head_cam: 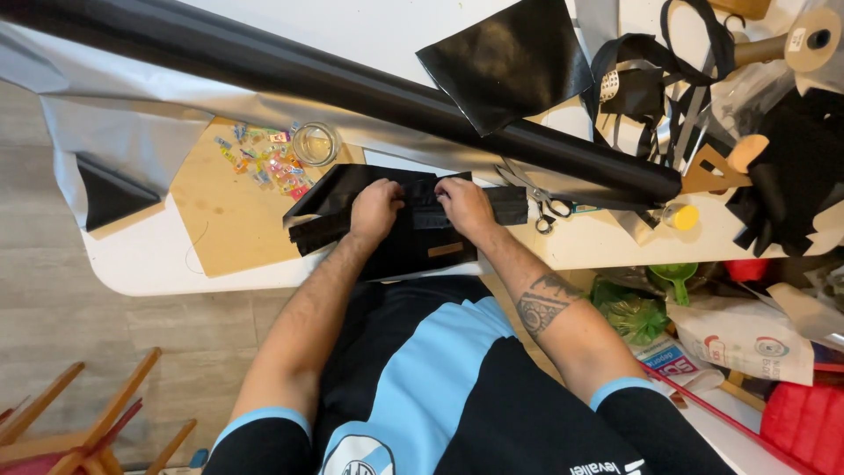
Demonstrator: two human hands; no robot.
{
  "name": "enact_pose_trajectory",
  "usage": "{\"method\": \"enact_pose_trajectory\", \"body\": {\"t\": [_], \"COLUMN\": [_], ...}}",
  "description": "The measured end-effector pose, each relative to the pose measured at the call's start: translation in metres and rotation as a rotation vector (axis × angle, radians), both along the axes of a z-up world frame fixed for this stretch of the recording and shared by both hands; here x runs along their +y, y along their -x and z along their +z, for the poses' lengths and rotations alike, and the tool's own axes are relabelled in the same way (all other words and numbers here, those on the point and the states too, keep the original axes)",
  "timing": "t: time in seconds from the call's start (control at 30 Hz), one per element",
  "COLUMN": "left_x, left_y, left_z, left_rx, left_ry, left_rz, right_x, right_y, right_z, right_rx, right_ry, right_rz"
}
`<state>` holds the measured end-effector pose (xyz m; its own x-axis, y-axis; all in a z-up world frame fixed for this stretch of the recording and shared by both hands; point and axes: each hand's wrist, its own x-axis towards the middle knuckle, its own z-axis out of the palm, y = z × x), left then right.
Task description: Assembling a leather pouch by cutting leather strips, fitting them into the structure, and securing them with clips.
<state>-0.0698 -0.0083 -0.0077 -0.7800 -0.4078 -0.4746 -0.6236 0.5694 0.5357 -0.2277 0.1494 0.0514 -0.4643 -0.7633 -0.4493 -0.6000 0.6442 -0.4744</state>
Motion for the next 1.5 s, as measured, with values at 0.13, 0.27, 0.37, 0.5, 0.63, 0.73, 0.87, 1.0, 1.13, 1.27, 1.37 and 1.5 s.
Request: {"method": "enact_pose_trajectory", "body": {"t": [0.13,0.27,0.37,0.5,0.63,0.73,0.87,1.0,1.13,1.27,1.37,1.5], "left_x": [0.004,0.009,0.017,0.024,0.020,0.012,0.003,-0.001,-0.018,-0.032,-0.039,-0.045], "left_y": [0.005,0.002,-0.003,-0.008,-0.014,-0.023,-0.037,-0.061,-0.084,-0.102,-0.116,-0.132], "left_z": [0.021,0.014,-0.007,-0.011,-0.006,-0.002,0.030,0.075,0.145,0.174,0.189,0.202], "left_rx": [0.030,0.175,0.243,0.197,0.072,0.012,0.131,0.207,0.259,0.094,0.057,0.023], "left_ry": [0.190,0.317,0.381,0.339,0.220,0.132,-0.113,-0.142,-0.200,-0.225,-0.246,-0.249], "left_rz": [0.034,0.117,0.096,-0.014,-0.063,-0.080,-0.035,-0.067,-0.036,-0.097,-0.092,-0.152], "right_x": [-0.010,-0.014,-0.007,-0.001,0.016,0.029,0.037,0.033,0.003,-0.021,-0.031,-0.042], "right_y": [0.004,0.004,0.001,-0.002,-0.007,-0.018,-0.032,-0.049,-0.065,-0.086,-0.093,-0.104], "right_z": [-0.019,-0.027,-0.033,-0.031,-0.028,-0.019,0.007,0.049,0.117,0.135,0.122,0.142], "right_rx": [0.028,0.051,0.068,0.068,0.066,0.093,0.162,0.278,0.290,0.248,0.028,-0.257], "right_ry": [-0.066,-0.060,-0.034,-0.023,0.026,0.147,0.284,0.392,0.557,0.602,0.557,0.412], "right_rz": [0.009,0.018,0.046,0.077,0.080,0.099,0.072,0.145,0.302,0.461,0.501,0.500]}}
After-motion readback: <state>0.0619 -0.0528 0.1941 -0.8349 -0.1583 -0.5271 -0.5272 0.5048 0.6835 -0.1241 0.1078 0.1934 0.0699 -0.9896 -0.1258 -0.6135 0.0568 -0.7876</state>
